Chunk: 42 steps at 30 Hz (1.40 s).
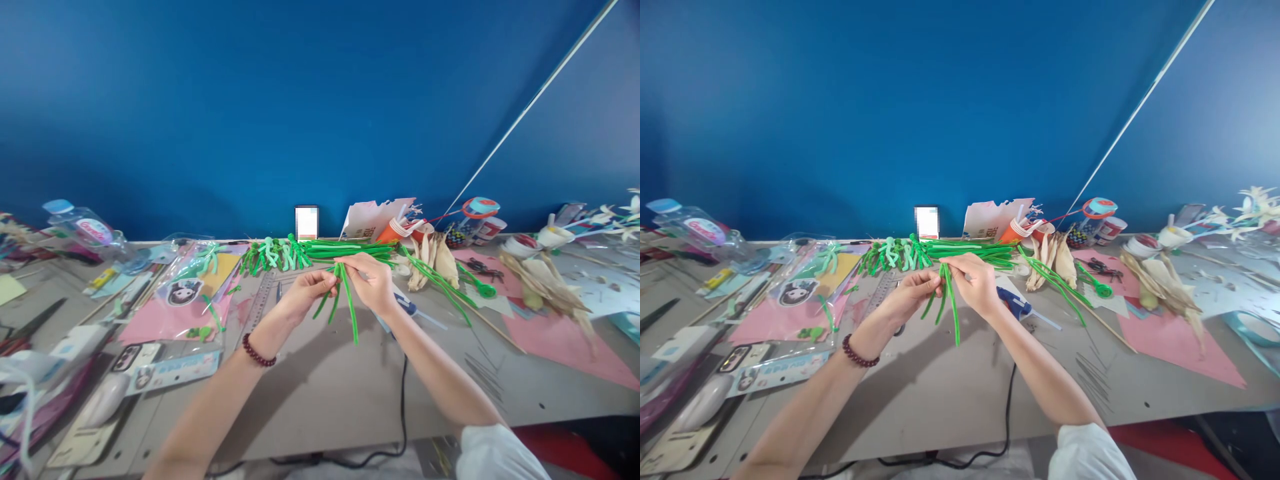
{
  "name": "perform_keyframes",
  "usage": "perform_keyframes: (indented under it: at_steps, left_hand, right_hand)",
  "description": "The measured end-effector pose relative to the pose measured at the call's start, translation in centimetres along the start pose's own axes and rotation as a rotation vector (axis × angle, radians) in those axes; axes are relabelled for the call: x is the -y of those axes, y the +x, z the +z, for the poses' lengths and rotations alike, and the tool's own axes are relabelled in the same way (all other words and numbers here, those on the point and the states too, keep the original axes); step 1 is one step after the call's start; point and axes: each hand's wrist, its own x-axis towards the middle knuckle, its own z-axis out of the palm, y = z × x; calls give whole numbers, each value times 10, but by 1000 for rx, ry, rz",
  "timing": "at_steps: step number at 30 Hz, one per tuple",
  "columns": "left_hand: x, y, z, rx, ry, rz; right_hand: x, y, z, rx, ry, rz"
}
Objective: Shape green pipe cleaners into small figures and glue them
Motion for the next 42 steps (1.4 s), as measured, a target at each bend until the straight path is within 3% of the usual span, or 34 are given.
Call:
perform_keyframes:
  at_steps: [5, 21, 25, 29, 31, 33, 35, 37, 42]
  left_hand:
    - [8, 2, 1, -54, 2, -29]
    - [21, 1, 12, -60, 93, -12]
    - [21, 3, 8, -30, 158, -19]
    - [12, 4, -1, 70, 435, -44]
    - [5, 3, -5, -55, 604, 30]
    - [0, 2, -7, -235, 702, 194]
    - [-4, 2, -7, -307, 706, 337]
    - [-5, 1, -5, -248, 646, 382]
    - [-3, 2, -3, 23, 452, 221]
  right_hand:
    - [0, -3, 4, -55, -31, -32]
    - [-11, 3, -14, -254, -45, 190]
    - [-15, 3, -14, -228, 14, 255]
    - [-20, 3, -10, -102, 106, 287]
    - [-20, 3, -8, -54, 113, 256]
    - [-16, 3, -4, -19, 92, 199]
    - [-11, 2, 0, 23, 76, 125]
    - [-6, -1, 5, 64, 82, 56]
    - [0, -8, 13, 98, 95, 28]
